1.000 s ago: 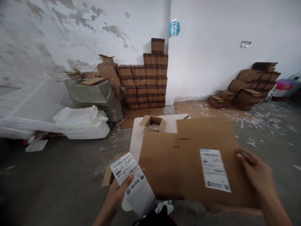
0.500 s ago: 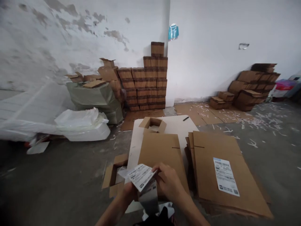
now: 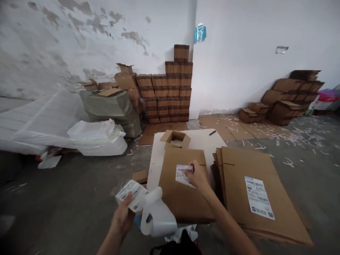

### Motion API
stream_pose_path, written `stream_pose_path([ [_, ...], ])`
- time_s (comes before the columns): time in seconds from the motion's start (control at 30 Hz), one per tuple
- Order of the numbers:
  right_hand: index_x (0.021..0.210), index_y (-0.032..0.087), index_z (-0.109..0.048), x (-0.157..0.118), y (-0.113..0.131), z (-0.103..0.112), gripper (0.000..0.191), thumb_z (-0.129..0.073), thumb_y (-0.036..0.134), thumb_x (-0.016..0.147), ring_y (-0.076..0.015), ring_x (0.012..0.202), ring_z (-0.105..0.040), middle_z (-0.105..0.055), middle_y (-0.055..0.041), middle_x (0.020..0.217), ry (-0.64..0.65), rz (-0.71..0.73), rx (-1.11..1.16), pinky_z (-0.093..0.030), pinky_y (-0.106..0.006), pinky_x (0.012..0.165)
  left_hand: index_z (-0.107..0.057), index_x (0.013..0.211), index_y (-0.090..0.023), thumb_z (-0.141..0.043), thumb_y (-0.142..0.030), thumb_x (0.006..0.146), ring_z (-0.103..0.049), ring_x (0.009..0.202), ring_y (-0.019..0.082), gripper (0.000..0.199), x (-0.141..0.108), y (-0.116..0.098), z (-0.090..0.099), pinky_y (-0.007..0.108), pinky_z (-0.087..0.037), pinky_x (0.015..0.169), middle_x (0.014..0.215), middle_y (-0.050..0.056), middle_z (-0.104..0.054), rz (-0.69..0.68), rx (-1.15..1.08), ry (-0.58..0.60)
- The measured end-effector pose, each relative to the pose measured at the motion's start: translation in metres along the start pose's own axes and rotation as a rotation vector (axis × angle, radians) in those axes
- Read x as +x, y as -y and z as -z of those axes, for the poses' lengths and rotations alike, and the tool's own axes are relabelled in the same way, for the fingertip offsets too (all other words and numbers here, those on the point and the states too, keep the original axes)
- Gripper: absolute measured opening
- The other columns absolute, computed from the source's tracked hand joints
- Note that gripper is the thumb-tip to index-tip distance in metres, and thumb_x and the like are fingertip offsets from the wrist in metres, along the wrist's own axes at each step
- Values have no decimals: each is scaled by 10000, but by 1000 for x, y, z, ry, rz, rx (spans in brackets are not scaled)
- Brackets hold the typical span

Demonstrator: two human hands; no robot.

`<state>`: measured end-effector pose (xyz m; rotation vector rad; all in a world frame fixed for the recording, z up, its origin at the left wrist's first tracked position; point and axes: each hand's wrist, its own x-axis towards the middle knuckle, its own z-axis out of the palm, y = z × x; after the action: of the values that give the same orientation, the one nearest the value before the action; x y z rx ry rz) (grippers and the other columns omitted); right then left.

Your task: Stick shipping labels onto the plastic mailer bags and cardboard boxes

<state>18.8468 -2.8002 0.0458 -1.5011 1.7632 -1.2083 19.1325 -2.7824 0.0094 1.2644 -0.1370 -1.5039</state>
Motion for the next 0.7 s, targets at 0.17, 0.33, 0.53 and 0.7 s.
stream_pose_path([
  [0.17,1131,224,-629,-13,-62,-11,566,-752,438,623,-433,1185,-525,-598,-206,1236,-114,-73,-315,-420,-543,907,-695,1029,-103,-687,-269,836,-760,836,297,254,-7,29,-5,340,-616,714,882,156,-791,53,400,107],
  [0.33,1260,216,-553,-39,-78,12,700,-710,563,673,-406,1106,-610,-651,-226,1143,-113,-216,-355,-476,-537,862,-669,1120,-121,-723,-295,804,-729,987,310,365,-11,22,-6,356,-611,793,954,146,-792,35,331,140],
  [0.53,1090,201,-616,-35,-64,122,556,-523,637,759,-305,1026,-635,-605,-176,1252,-448,-151,-215,-502,-454,852,-712,1071,-115,-791,-455,695,-706,1033,339,514,-46,4,-32,391,-592,854,1039,155,-777,63,253,429],
  [0.7,888,279,-656,-26,-109,261,403,-489,606,722,-332,829,-639,-673,-159,827,-624,-328,-526,-450,-503,733,-722,1007,-148,-840,-501,594,-700,1032,355,556,-46,-2,-37,423,-572,879,984,149,-789,-164,458,354],
])
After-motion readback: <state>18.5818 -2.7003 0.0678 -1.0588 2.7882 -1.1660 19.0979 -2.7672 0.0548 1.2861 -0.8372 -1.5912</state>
